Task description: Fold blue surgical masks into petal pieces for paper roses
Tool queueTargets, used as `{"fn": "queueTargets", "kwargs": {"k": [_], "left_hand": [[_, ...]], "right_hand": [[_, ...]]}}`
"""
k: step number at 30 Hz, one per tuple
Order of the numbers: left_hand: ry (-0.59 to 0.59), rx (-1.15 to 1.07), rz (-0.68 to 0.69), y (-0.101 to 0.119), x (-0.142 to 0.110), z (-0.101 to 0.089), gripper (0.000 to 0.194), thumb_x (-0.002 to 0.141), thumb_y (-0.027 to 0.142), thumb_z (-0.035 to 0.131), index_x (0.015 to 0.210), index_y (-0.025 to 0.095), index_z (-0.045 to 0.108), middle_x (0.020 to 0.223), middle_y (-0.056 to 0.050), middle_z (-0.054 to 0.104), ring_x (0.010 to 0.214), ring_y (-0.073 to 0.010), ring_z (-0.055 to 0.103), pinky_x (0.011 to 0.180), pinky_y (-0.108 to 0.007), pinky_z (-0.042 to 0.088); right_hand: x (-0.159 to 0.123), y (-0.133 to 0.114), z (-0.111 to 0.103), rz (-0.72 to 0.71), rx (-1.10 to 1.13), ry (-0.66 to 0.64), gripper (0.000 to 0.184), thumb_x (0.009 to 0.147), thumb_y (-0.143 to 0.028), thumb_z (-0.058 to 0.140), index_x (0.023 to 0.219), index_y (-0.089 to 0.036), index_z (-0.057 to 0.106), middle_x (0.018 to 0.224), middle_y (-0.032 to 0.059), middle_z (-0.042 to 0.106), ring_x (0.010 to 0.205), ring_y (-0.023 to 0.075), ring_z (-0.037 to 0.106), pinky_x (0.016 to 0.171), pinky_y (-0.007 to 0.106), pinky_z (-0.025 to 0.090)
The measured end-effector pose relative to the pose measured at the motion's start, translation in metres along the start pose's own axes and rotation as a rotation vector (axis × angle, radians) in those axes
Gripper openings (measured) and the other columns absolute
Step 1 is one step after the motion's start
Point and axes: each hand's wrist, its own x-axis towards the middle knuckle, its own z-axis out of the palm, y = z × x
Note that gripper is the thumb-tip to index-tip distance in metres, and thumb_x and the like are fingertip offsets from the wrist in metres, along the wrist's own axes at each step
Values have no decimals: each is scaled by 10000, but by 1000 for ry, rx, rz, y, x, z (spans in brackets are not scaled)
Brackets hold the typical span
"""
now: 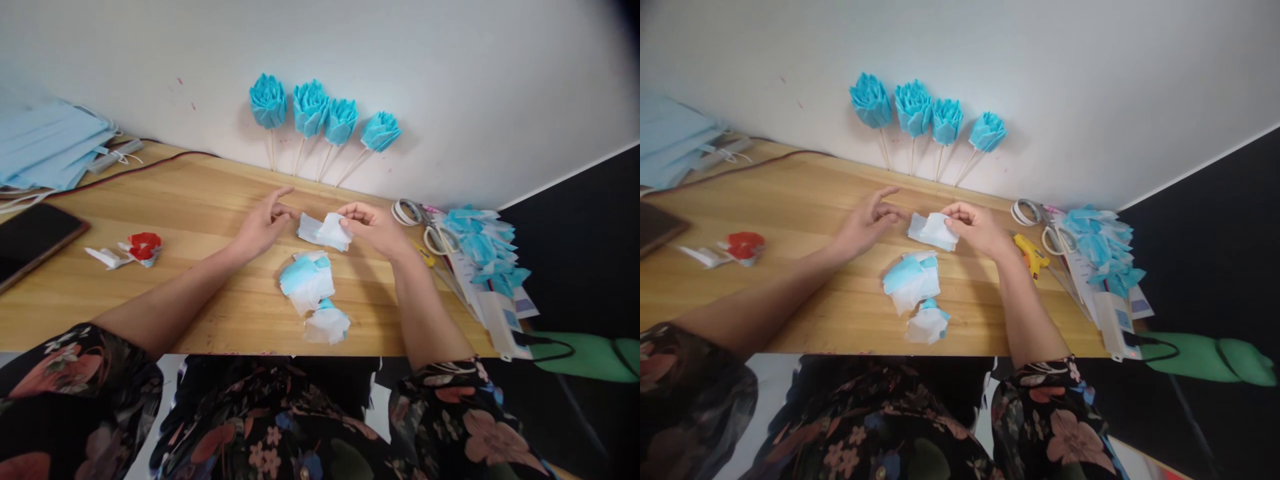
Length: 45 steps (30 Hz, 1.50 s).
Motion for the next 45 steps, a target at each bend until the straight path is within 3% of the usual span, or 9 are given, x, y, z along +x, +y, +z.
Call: {"fn": "queueTargets", "kwargs": {"k": [12, 18, 21, 24, 29, 35, 38, 42, 45], "left_hand": [[30, 9, -38, -12, 4, -2, 574, 858, 203, 544, 1421, 141, 452, 1002, -75, 759, 856, -165, 671, 782, -307, 471], [-1, 91, 16, -8, 1, -2, 544, 890, 212, 525, 1426, 143, 465, 1049, -85, 756, 877, -172, 682, 791, -314, 493], [-55, 222, 127, -2, -1, -1, 420, 915, 226, 517, 1324, 162, 584, 1116, -94, 749, 982, -206, 684, 875, -362, 512], [-120, 388, 331, 0, -3, 1, 284, 923, 220, 526, 1143, 172, 700, 1139, -98, 751, 1082, -240, 666, 976, -422, 493], [-215, 559, 476, -7, -3, 3, 259, 925, 198, 510, 1041, 174, 740, 1128, -94, 765, 1050, -254, 680, 948, -442, 514], [-289, 644, 481, -11, -2, 0, 275, 951, 227, 487, 997, 176, 754, 1124, -92, 772, 1001, -254, 699, 916, -443, 529], [-279, 606, 444, -9, -1, -1, 262, 942, 242, 500, 985, 195, 754, 1105, -76, 777, 1008, -249, 700, 931, -436, 525], [-97, 454, 313, -4, 0, -4, 246, 929, 314, 560, 1020, 182, 746, 1079, -96, 768, 1023, -242, 687, 960, -422, 514], [34, 324, 140, -1, 1, -8, 364, 901, 411, 616, 1154, 164, 704, 1141, -122, 735, 1017, -236, 668, 933, -403, 524]], "right_hand": [[35, 32, 27, 94, 99, -72, 337, 710, -365, 757, 991, -196, 677, 745, -17, 686, 661, 130, 598, 620, 254, 455], [39, 50, 33, 64, -18, -4, 300, 756, -335, 699, 1022, -197, 684, 716, -26, 679, 619, 126, 584, 581, 248, 432], [38, 53, 36, 9, -77, -1, 279, 783, -322, 675, 1032, -198, 689, 743, -16, 692, 646, 133, 599, 609, 255, 446], [36, 49, 38, -38, -164, 1, 240, 815, -315, 656, 1020, -200, 704, 752, -11, 696, 657, 136, 594, 627, 261, 445], [34, 41, 41, -59, -321, 44, 205, 823, -268, 670, 1013, -214, 725, 885, 13, 739, 763, 165, 631, 703, 292, 470], [33, 36, 43, -94, -582, 77, 287, 834, -273, 709, 1117, -228, 715, 1168, 70, 727, 1057, 244, 643, 911, 385, 483], [32, 36, 44, -124, -653, 54, 222, 843, -286, 701, 1052, -212, 718, 1153, 86, 719, 1103, 266, 613, 961, 407, 455], [29, 32, 46, -138, -619, 23, 37, 836, -241, 674, 848, -206, 680, 959, 52, 716, 934, 227, 615, 855, 350, 445], [25, 23, 48, -170, -514, 21, 24, 845, -237, 662, 856, -215, 660, 878, 17, 714, 828, 192, 616, 771, 312, 431]]}}
